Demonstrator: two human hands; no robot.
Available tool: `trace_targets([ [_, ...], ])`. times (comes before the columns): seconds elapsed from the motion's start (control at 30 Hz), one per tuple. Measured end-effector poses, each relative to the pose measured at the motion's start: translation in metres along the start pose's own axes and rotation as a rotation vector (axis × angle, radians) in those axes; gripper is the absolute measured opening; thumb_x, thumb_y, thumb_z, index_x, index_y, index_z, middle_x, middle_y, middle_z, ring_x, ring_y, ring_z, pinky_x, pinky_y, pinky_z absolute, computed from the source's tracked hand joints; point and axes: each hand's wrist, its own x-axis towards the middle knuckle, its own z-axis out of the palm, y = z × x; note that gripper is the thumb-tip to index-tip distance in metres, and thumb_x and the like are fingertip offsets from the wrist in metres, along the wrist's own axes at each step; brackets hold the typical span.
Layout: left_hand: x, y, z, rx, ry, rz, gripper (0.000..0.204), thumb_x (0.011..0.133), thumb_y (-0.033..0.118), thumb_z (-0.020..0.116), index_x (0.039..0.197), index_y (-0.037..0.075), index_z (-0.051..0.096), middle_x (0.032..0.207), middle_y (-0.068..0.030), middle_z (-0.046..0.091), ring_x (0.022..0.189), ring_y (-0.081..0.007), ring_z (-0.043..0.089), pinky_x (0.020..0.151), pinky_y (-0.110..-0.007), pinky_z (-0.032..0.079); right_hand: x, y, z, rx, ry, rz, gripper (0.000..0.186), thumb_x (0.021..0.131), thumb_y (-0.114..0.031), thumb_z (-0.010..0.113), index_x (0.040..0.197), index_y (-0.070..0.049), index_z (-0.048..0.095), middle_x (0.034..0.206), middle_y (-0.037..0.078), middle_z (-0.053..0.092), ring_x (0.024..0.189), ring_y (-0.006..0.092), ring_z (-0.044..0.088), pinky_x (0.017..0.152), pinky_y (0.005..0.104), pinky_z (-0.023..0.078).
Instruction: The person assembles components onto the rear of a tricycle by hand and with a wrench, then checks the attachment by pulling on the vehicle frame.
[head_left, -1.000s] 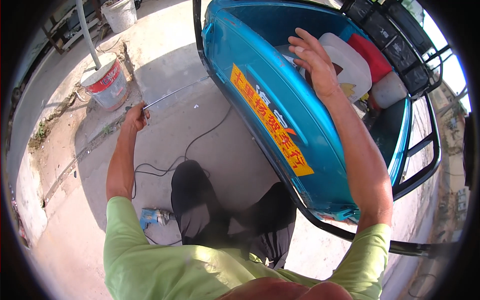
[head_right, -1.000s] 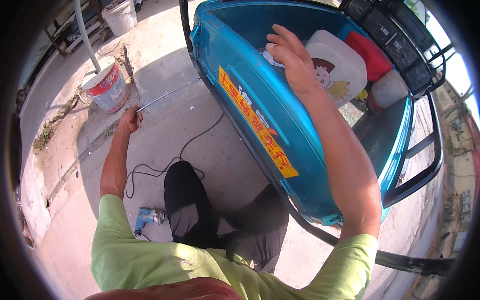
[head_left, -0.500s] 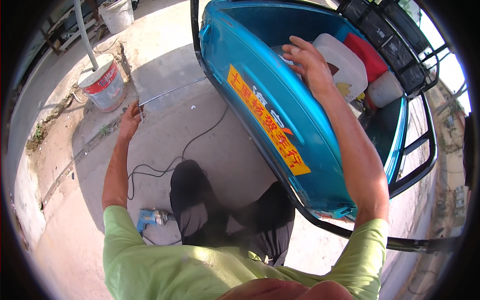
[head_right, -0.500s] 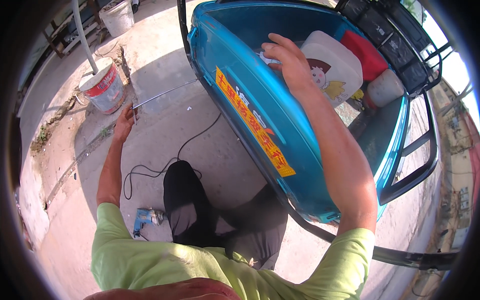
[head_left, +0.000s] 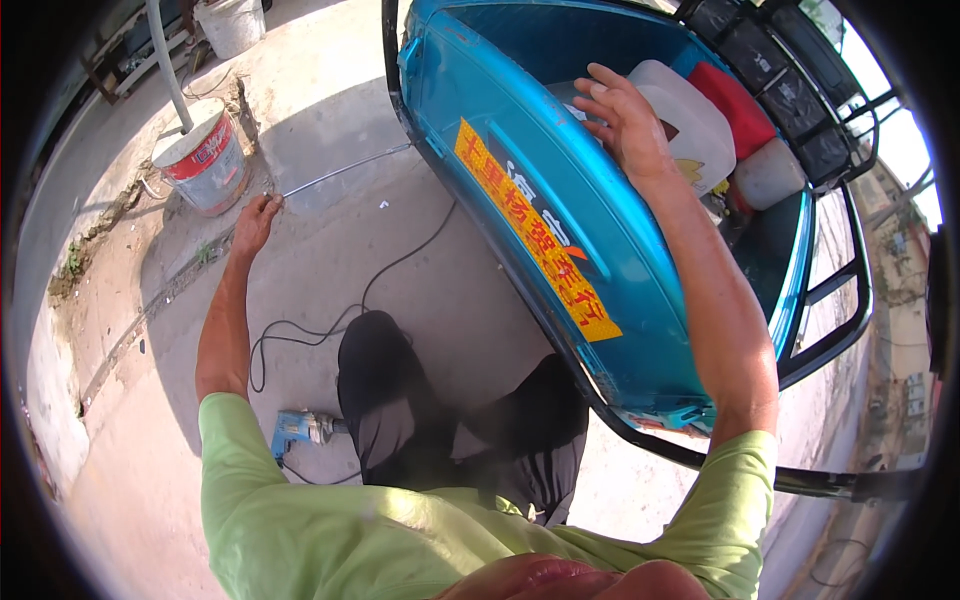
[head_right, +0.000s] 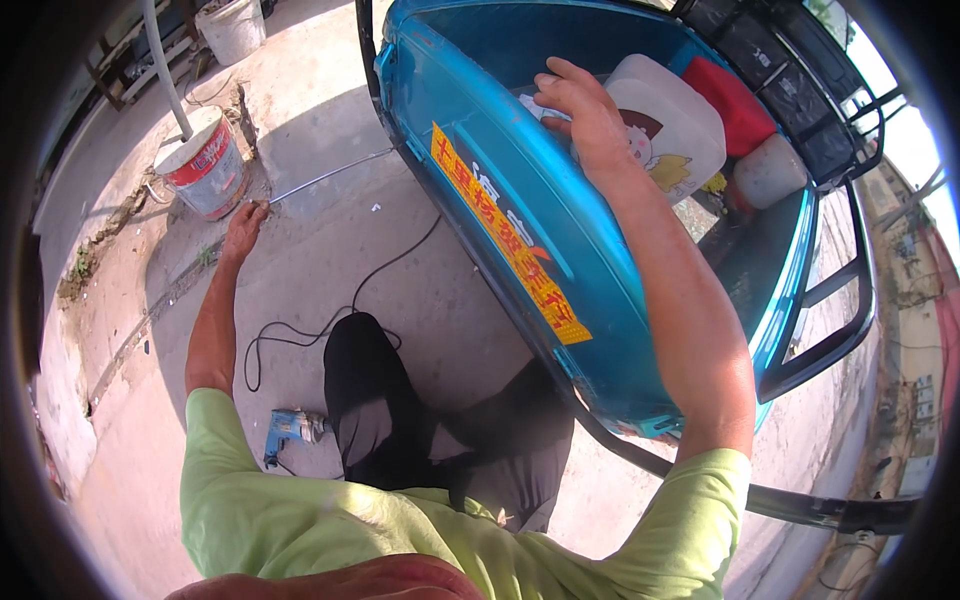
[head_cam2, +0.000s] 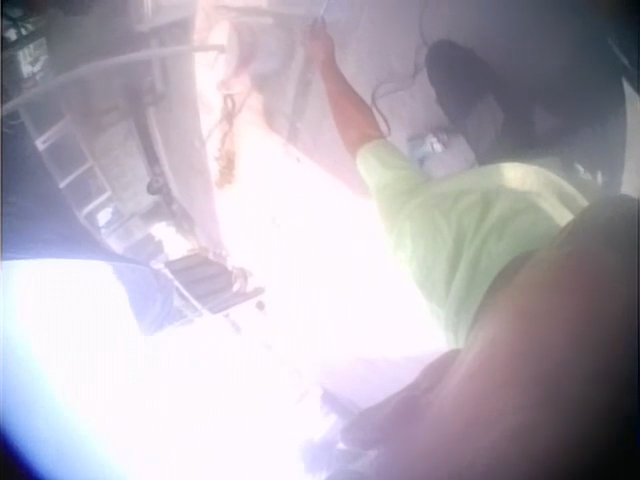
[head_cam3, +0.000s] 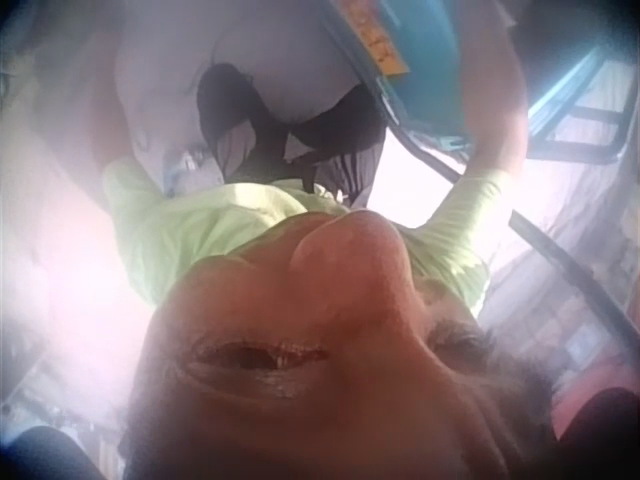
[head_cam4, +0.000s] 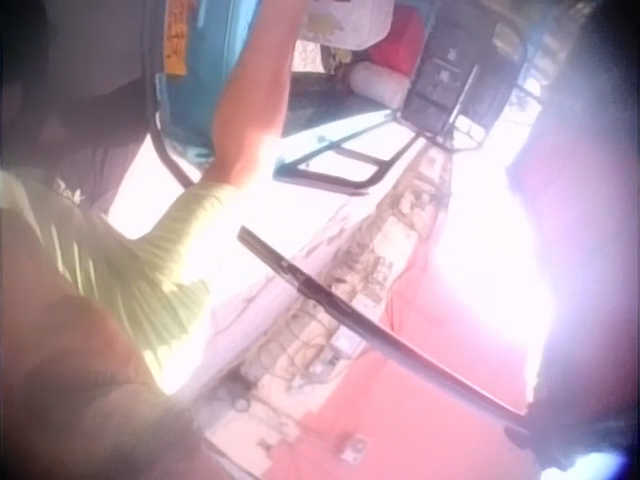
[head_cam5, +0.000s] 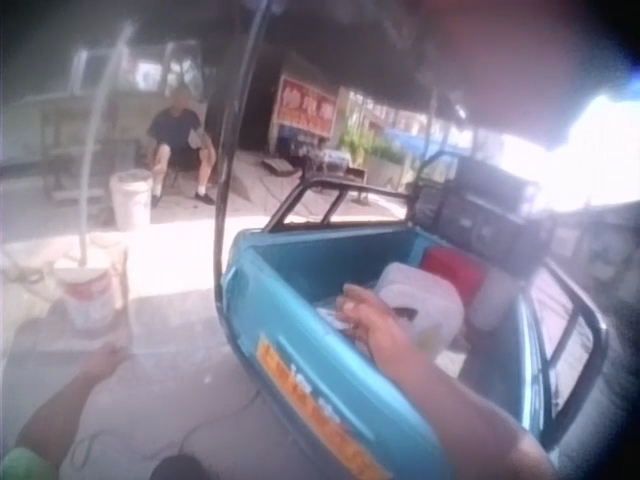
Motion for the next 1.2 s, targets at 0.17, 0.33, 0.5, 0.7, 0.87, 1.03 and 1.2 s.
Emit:
trace_targets([
  [0.17, -0.002, 0.003, 0.011, 0.005, 0.107, 0.019, 0.058, 0.101, 0.056, 0.05, 0.092, 0.0, 0.063, 0.082, -0.0156, 0.063, 0.081, -0.0292, 0.061, 0.077, -0.039, 0.047, 0.001, 0.004, -0.003, 0.005, -0.016, 0.029, 0.069, 0.09, -0.046, 0.059, 0.15, -0.013, 0.046, 0.145, 0.016, 0.055, 0.134, 0.0376, 0.052, 0.111, 0.0461, 0.043],
  [0.33, -0.001, 0.018, 0.02, -0.029, 0.221, 0.01, 0.065, 0.102, 0.06, 0.044, 0.083, 0.0, 0.062, 0.07, -0.0122, 0.06, 0.07, -0.0268, 0.061, 0.069, -0.038, 0.049, -0.002, -0.002, 0.0, -0.008, -0.009, 0.015, 0.07, 0.091, -0.049, 0.058, 0.15, -0.014, 0.046, 0.143, 0.019, 0.056, 0.133, 0.0393, 0.052, 0.111, 0.0485, 0.043],
  [0.5, 0.011, 0.025, 0.022, -0.347, 0.064, -0.424, 0.069, 0.099, 0.067, 0.041, 0.074, 0.005, 0.059, 0.057, -0.0078, 0.055, 0.045, -0.0183, 0.053, 0.043, -0.035, 0.042, -0.002, -0.003, -0.001, -0.037, -0.026, 0.061, 0.07, 0.091, -0.049, 0.058, 0.15, -0.013, 0.046, 0.142, 0.02, 0.055, 0.133, 0.0388, 0.052, 0.11, 0.048, 0.044],
  [0.7, 0.019, 0.042, 0.015, -0.587, -0.082, -0.773, 0.064, 0.1, 0.066, 0.042, 0.075, 0.009, 0.057, 0.054, -0.0044, 0.048, 0.039, -0.016, 0.042, 0.038, -0.034, 0.028, -0.003, -0.013, -0.001, 0.023, -0.039, 0.093, 0.067, 0.09, -0.043, 0.06, 0.147, -0.009, 0.05, 0.141, 0.019, 0.056, 0.13, 0.0342, 0.054, 0.109, 0.043, 0.044],
  [0.87, 0.012, 0.049, 0.009, -0.593, -0.034, -0.784, 0.055, 0.102, 0.057, 0.046, 0.081, 0.009, 0.06, 0.058, -0.0049, 0.052, 0.04, -0.0152, 0.043, 0.039, -0.034, 0.032, -0.009, -0.02, 0.003, 0.037, -0.008, 0.137, 0.067, 0.089, -0.04, 0.061, 0.145, -0.006, 0.051, 0.14, 0.02, 0.056, 0.129, 0.0302, 0.055, 0.109, 0.0404, 0.044],
  [1.03, -0.012, 0.054, 0.008, -0.487, 0.158, -0.377, 0.039, 0.102, 0.027, 0.052, 0.135, 0.006, 0.054, 0.082, -0.01, 0.069, 0.063, -0.0145, 0.064, 0.051, -0.034, 0.048, -0.01, -0.016, 0.001, 0.013, -0.004, 0.072, 0.066, 0.089, -0.04, 0.063, 0.144, -0.006, 0.053, 0.14, 0.02, 0.056, 0.128, 0.0311, 0.057, 0.107, 0.0401, 0.046],
  [1.2, -0.021, 0.025, 0.007, -0.556, 0.11, -0.056, 0.054, 0.096, 0.014, 0.058, 0.148, 0.007, 0.044, 0.107, -0.0141, 0.07, 0.093, -0.0203, 0.069, 0.075, -0.034, 0.054, -0.011, -0.013, 0.002, 0.002, 0.012, 0.03, 0.062, 0.091, -0.037, 0.062, 0.143, -0.006, 0.055, 0.139, 0.019, 0.057, 0.127, 0.0292, 0.059, 0.106, 0.0396, 0.047],
])
